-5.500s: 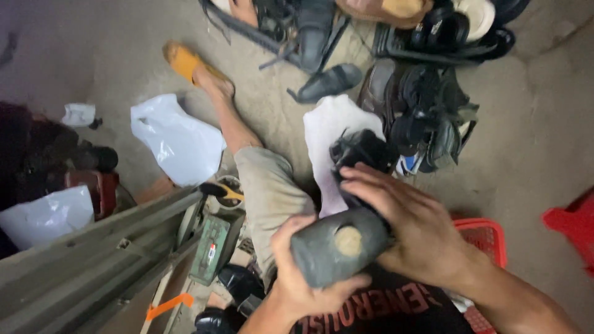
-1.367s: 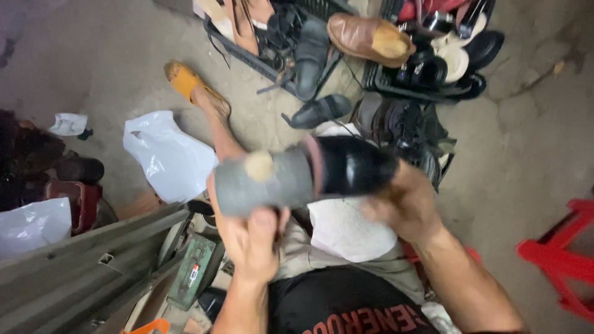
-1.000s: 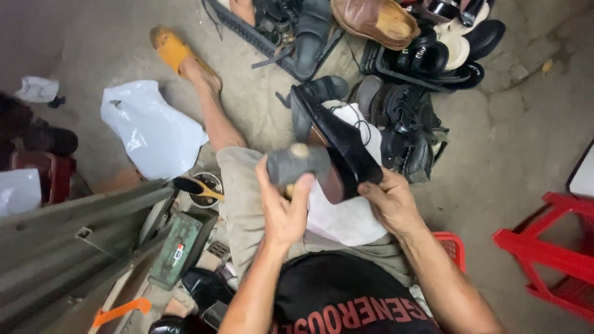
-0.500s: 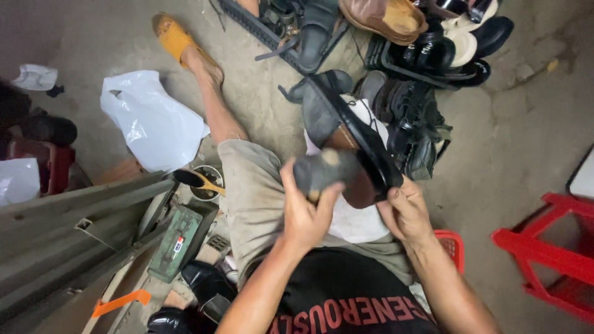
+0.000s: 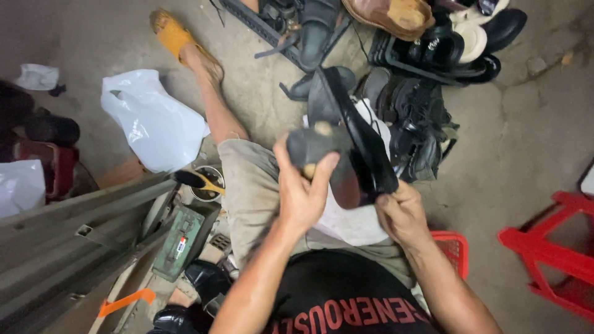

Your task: The worker is hammering the soles of various leather shoes to secure them or shape them during the repair process.

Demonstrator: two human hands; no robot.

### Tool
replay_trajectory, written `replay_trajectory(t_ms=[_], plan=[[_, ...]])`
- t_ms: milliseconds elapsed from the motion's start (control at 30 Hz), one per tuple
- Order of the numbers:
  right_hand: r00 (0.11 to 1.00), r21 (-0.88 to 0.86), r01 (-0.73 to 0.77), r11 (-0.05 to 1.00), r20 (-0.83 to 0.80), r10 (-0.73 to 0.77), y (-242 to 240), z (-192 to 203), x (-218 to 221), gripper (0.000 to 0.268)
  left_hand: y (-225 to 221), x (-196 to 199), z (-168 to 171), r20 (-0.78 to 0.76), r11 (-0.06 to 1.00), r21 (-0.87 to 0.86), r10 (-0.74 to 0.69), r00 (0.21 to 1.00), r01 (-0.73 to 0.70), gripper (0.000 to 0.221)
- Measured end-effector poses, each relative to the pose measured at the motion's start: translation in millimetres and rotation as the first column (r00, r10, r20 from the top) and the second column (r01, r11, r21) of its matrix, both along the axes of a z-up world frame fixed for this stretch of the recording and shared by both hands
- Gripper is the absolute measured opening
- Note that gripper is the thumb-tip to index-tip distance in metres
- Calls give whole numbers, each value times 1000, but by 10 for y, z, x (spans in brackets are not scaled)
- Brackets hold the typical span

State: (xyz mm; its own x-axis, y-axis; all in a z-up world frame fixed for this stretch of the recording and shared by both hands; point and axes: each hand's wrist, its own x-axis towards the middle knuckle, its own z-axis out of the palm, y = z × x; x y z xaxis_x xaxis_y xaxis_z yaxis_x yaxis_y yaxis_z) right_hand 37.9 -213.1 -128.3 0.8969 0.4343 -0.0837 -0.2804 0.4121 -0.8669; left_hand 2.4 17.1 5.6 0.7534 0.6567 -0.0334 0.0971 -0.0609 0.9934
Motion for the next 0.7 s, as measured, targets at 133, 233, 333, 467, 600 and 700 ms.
replay_trajectory(t_ms=[133, 233, 333, 467, 600, 700], plan=[[981, -328, -111, 938, 113, 155, -260, -401, -96, 25, 51, 59, -95, -74, 998, 3, 55, 996, -55, 72], [964, -379, -141, 915, 158, 213, -281, -261, -159, 19, 268, 292, -173, 88, 992, 24, 120, 989, -122, 61], [959, -349, -137, 927, 186, 212, -185, -216, -252, 23, 69, 2, 28, -25, 997, -15, 70, 997, -70, 64], [926, -376, -123, 919, 290, 242, 104, 298, -103, 23, 176, 57, -134, -97, 997, 52, 57, 994, -52, 72], [886, -393, -135, 910, 363, 288, 244, 664, -47, 22, 198, 97, 94, -115, 985, -135, 91, 989, -106, 80], [848, -416, -126, 901, 426, 315, 326, 801, -59, 19, 159, -110, 156, -171, 976, -184, 87, 981, -118, 88]])
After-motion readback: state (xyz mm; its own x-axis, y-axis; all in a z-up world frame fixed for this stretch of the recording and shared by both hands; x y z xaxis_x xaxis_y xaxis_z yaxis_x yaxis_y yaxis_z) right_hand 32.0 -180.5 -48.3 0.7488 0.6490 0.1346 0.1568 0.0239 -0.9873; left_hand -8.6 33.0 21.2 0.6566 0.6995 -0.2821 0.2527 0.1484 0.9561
